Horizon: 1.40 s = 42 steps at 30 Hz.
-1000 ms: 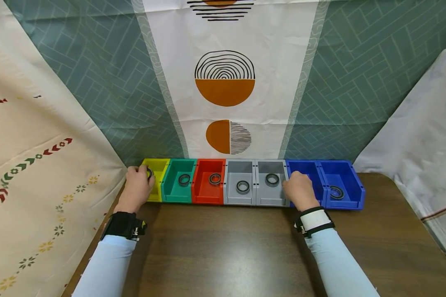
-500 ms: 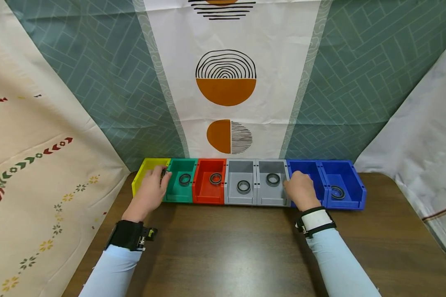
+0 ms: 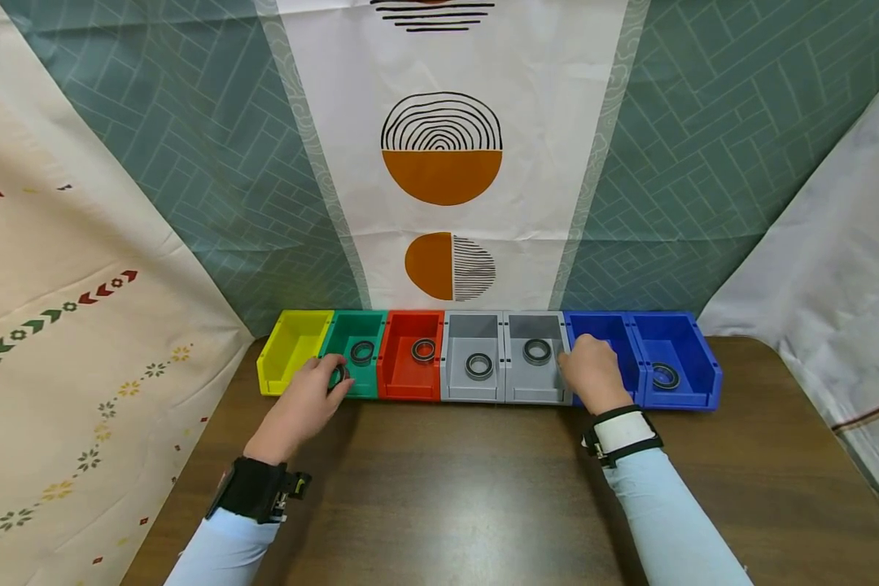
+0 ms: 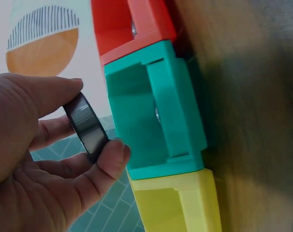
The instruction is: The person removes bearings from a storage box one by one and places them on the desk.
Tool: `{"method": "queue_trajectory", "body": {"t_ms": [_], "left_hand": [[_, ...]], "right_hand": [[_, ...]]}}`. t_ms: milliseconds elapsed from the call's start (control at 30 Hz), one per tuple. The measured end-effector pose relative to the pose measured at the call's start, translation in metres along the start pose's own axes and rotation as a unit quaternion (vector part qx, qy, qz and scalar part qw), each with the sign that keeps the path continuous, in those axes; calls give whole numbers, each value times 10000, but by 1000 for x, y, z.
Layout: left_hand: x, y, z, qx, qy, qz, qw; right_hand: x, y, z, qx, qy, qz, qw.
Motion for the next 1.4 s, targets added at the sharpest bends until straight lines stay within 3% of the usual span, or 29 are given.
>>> {"method": "queue_trajectory", "body": {"t_ms": [267,500,867,1133,1400], "left_hand": [[14,11,2,-8,-179,74,9998],[32,21,13,-261,-230,333,9988],[51,25,22,-246,-418,493,9976],[55,27,18,-34,-707,317,9970],[57,27,16,-37,-855,341,9957]], "right_hand": [[1,0,-2,84,-42,104,9999],[1,-2,-1,32,-81,60,9999],[2,-1,-2,54,-73,98,9999],[3,-1,-3,64,-135,107,9998],[2,-2,-3,98,-139,124,9998]]}}
Point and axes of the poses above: each hand's wrist, its own y-axis away from the middle knuckle, its own x-axis out of the palm, z = x × y, the point moved 10 cm from there along -y, towards the middle knuckle, and after that the axes turned 15 degrees about x, right-handed, at the moved point
